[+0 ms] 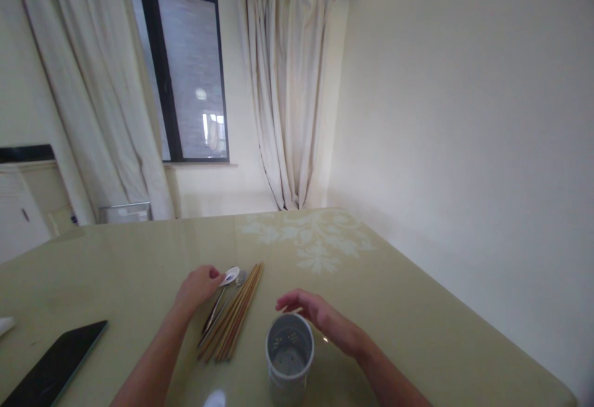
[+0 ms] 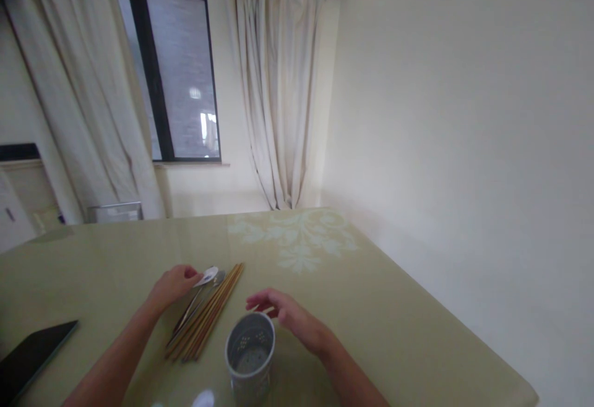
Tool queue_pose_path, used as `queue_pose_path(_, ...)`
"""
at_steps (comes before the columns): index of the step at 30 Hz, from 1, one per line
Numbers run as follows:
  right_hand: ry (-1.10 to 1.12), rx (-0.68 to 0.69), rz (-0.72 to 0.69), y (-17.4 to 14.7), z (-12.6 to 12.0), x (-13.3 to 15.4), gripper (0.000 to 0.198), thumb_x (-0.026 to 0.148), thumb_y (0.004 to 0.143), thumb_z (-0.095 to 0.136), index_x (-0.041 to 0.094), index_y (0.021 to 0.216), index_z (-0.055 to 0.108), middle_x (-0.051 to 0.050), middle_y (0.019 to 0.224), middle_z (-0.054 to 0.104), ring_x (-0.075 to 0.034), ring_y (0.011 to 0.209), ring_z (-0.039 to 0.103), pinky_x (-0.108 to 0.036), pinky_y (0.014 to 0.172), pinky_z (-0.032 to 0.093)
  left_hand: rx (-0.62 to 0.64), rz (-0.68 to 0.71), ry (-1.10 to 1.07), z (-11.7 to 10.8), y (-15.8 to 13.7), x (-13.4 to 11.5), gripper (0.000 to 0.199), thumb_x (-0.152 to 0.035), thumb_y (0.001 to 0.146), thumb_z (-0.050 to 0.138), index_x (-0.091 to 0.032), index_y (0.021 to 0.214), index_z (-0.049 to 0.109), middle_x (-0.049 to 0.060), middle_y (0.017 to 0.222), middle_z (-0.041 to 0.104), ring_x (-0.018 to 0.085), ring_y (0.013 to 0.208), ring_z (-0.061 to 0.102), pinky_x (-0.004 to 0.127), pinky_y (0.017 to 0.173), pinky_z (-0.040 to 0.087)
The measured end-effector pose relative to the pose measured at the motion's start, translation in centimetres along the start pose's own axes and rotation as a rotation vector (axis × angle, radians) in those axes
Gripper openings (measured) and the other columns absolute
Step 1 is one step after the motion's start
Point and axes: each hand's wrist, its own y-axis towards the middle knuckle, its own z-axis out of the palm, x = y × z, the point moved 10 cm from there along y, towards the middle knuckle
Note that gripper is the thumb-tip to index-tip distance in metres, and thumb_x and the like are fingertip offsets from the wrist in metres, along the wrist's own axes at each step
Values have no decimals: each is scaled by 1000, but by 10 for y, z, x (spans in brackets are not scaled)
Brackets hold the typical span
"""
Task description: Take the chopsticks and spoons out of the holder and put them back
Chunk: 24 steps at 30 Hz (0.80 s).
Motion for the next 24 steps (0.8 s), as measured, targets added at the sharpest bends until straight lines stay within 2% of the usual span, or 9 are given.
queue_pose_path(3, 153, 170, 136, -3, 18, -10, 115, 72, 43, 99, 22, 141, 65, -16, 141, 66, -38, 136, 59, -48, 116, 42, -18, 12, 10, -6, -2, -4, 26, -40, 90, 64, -19, 83, 78, 15, 96, 84, 31, 94, 78, 31, 74, 49)
queue_pose_path(5, 150, 236, 172, -4, 26, -13, 120, 49, 32, 109, 23, 140, 65, -14, 139, 68, -38, 138, 58, -47, 118, 40, -46, 35, 1, -18, -2, -12, 26, -38, 91, 62, -18, 85, 78, 15, 97, 84, 31, 94, 77, 32, 76, 50)
queue_pose_path(9, 36, 231, 155, 0, 27, -13, 107, 36, 32, 109, 22, 131, 69, -9, 126, 73, -34, 126, 65, -45, 113, 45, -182, 180, -107, -64, -11, -53, 36, -41, 101, 48, -19, 106, 77, 10, 111, 83, 25, 103, 75, 30, 87, 51)
queue_pose_path(11, 13, 186, 149, 2, 23, -14, 99, 35, 35, 108, 20, 125, 70, -7, 117, 75, -32, 117, 69, -44, 107, 49, -275, 292, -222, -86, -26, -81, 38, -44, 101, 47, -19, 107, 75, 9, 109, 82, 24, 100, 74, 30, 89, 52)
queue_pose_path(13, 15, 131, 127, 6, 19, -15, 94, 33, 35, 108, 19, 121, 70, -7, 113, 76, -31, 114, 69, -42, 104, 50, -315, 364, -290, -90, -49, -104, 35, -43, 100, 49, -18, 102, 74, 10, 105, 81, 25, 97, 73, 32, 88, 53)
queue_pose_path(15, 32, 70, 98, 9, 13, -17, 98, 28, 35, 108, 19, 124, 67, -7, 116, 75, -30, 117, 68, -41, 105, 49, -272, 388, -242, -68, -73, -119, 32, -39, 100, 50, -19, 101, 74, 11, 107, 80, 26, 100, 72, 33, 89, 53)
queue_pose_path(18, 66, -26, 54, 13, 2, -23, 96, 28, 42, 107, 21, 126, 62, -6, 119, 72, -29, 118, 67, -41, 105, 47, -192, 415, -9, -12, -106, -120, 30, -34, 98, 54, -20, 112, 77, 14, 121, 77, 29, 115, 68, 38, 105, 48)
queue_pose_path(20, 65, -76, 13, 15, -5, -26, 87, 32, 50, 105, 21, 124, 61, -6, 120, 71, -28, 117, 67, -42, 106, 46, -251, 396, 113, 11, -118, -105, 47, -33, 95, 57, -24, 141, 67, 14, 149, 65, 32, 138, 57, 46, 116, 41)
queue_pose_path(24, 28, -126, -40, 15, -12, -27, 80, 37, 60, 102, 22, 127, 62, -8, 126, 70, -29, 123, 64, -45, 111, 43, -183, 273, 222, 34, -105, -60, 77, -57, 93, 58, -22, 161, 48, 14, 172, 40, 36, 159, 36, 57, 130, 22)
